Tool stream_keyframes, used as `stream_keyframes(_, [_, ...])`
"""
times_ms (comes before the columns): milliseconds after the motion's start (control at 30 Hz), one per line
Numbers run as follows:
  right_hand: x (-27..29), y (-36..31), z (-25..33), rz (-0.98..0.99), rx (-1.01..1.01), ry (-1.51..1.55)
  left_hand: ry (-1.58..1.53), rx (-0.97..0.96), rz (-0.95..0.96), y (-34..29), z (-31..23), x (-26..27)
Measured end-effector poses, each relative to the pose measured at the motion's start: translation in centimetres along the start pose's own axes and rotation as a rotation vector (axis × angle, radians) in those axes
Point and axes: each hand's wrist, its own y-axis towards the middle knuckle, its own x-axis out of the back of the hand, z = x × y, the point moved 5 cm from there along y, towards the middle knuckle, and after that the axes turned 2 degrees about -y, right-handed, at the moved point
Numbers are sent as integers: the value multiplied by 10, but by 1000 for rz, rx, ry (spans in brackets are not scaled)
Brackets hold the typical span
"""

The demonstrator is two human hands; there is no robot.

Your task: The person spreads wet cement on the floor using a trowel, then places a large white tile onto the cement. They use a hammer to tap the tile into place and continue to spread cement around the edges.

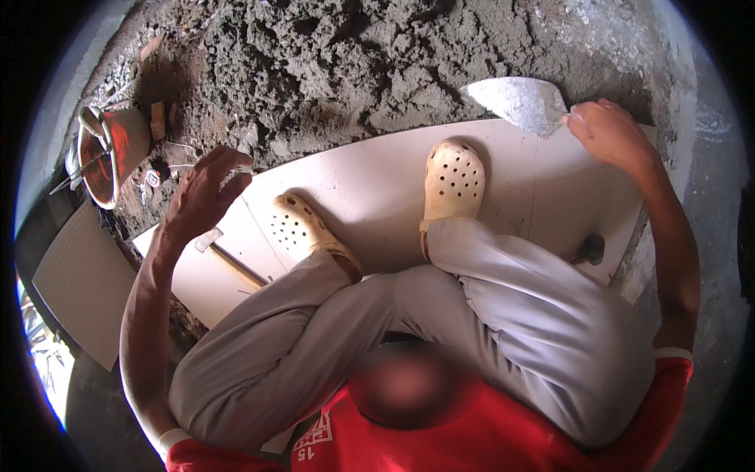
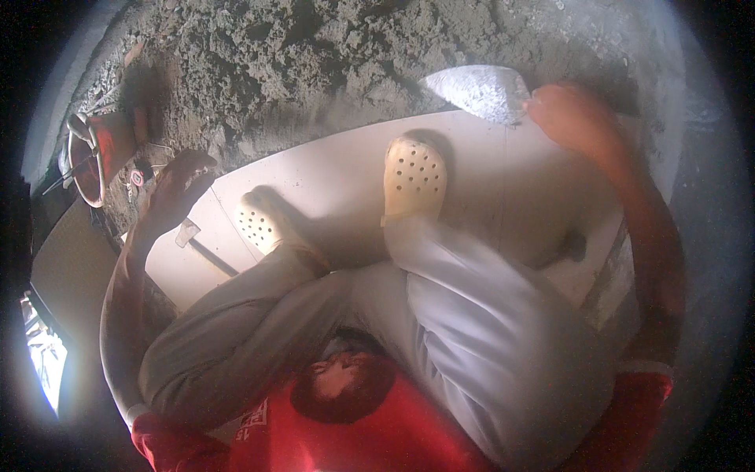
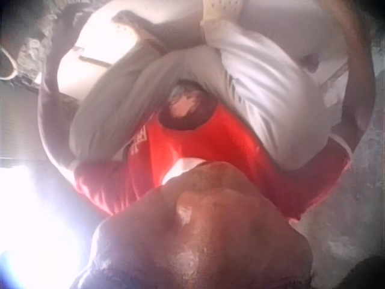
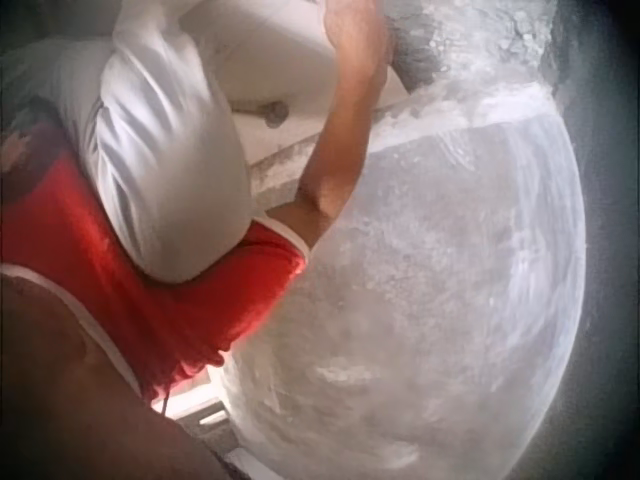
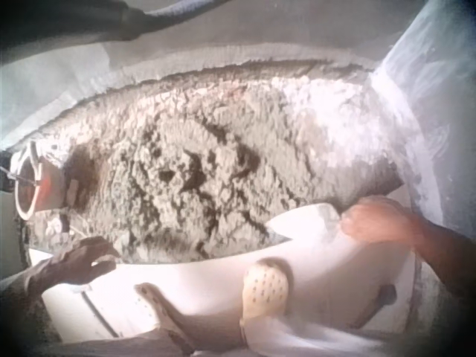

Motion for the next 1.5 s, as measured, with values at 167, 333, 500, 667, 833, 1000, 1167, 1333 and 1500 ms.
stream_keyframes(167, [14,-7,-7,25,47,-186,-2,10,32,-3,4,-4])
stream_keyframes(333, [23,16,43,-68,84,-21,3,-9,49,6,-1,-3])
stream_keyframes(500, [-7,44,77,103,93,-23,-10,5,12,11,-7,6])
stream_keyframes(667, [2,29,44,121,-10,-144,-12,49,-8,1,0,7])
stream_keyframes(833, [35,9,19,-6,-94,-71,-38,73,28,-10,15,0])
stream_keyframes(1000, [40,50,18,-508,-17,18,-28,129,45,-6,20,-1])
stream_keyframes(1167, [-25,124,35,-129,-279,732,-47,80,-17,-3,13,9])
stream_keyframes(1333, [-49,148,92,-270,-310,809,-33,92,-31,-10,22,12])
stream_keyframes(1500, [-45,153,131,-185,-277,980,-59,111,-42,-15,42,7])
